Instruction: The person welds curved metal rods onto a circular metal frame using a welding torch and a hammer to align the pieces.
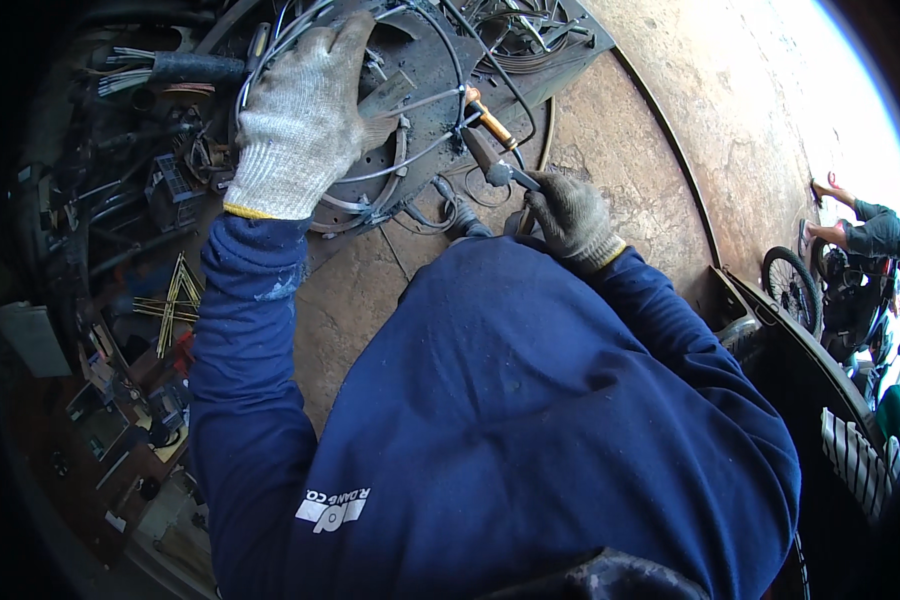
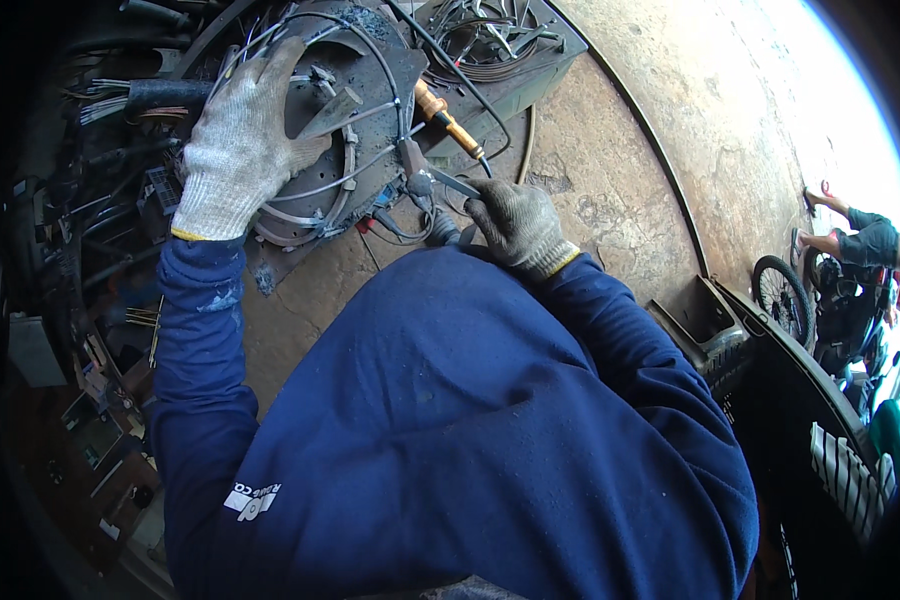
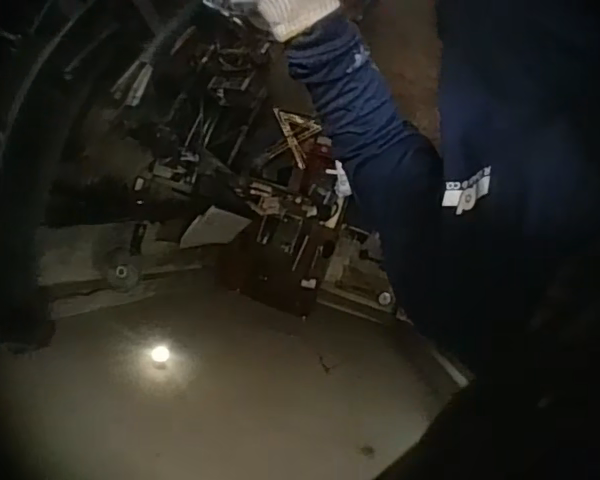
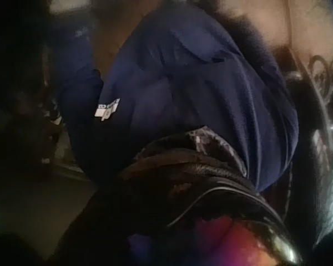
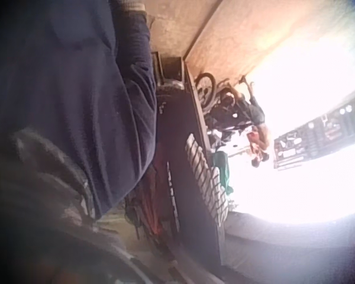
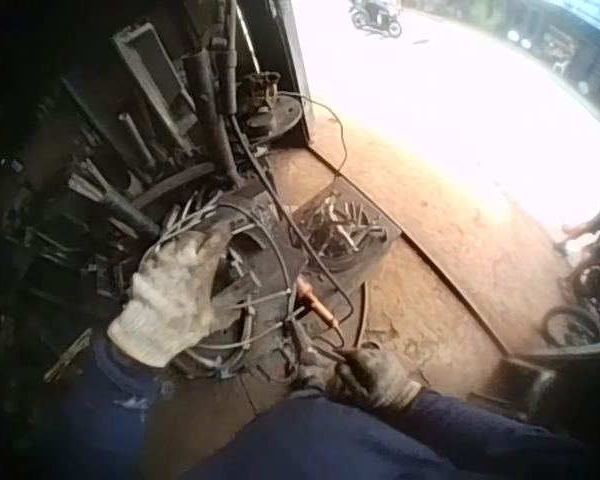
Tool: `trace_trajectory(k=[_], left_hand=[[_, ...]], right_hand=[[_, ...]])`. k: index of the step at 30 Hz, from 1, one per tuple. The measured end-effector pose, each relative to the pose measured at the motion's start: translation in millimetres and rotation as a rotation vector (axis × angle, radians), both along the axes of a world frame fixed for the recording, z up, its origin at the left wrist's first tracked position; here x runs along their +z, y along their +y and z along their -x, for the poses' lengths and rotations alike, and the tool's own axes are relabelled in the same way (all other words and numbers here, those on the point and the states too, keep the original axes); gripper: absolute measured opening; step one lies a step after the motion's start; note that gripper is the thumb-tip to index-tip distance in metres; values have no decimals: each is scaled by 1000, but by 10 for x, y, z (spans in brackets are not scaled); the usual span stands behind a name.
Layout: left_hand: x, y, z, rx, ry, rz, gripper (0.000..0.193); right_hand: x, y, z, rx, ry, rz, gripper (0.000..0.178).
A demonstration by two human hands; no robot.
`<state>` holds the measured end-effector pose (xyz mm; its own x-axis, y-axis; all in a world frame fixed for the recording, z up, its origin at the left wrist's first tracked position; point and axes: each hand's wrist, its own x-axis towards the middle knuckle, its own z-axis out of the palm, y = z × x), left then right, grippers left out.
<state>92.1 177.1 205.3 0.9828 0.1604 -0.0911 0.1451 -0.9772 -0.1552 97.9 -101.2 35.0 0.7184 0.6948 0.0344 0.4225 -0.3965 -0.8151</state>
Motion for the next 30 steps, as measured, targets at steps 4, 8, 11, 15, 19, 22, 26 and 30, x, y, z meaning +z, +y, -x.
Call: trace_trajectory(k=[4, 8, 11, 15, 19, 22, 26, 30], left_hand=[[-28, 65, 21, -94, -34, 61, 95], [-108, 119, 41, -73, -64, 61, 93], [-193, 197, 74, -116, -111, 56, 91], [-122, 137, 69, -121, -98, 44, 88], [-121, 123, 91, -137, -106, 12, 88], [-132, 92, 140, -224, -110, -224, 87], [-8, -21, 288, -412, -93, -717, 93], [8, -29, 269, -407, -9, -699, 101]], right_hand=[[-41, 43, 21, -1, 63, 16, 30], [-22, 68, 54, -33, 198, 43, 30], [88, 100, 99, -123, 225, 11, 29], [279, 99, 106, -162, 147, 18, 28], [177, 122, 93, -119, 94, 208, 25], [224, 96, 86, -164, 129, 104, 26], [320, 79, 96, -169, 170, 102, 29], [266, 99, 40, -131, 144, 211, 30]])
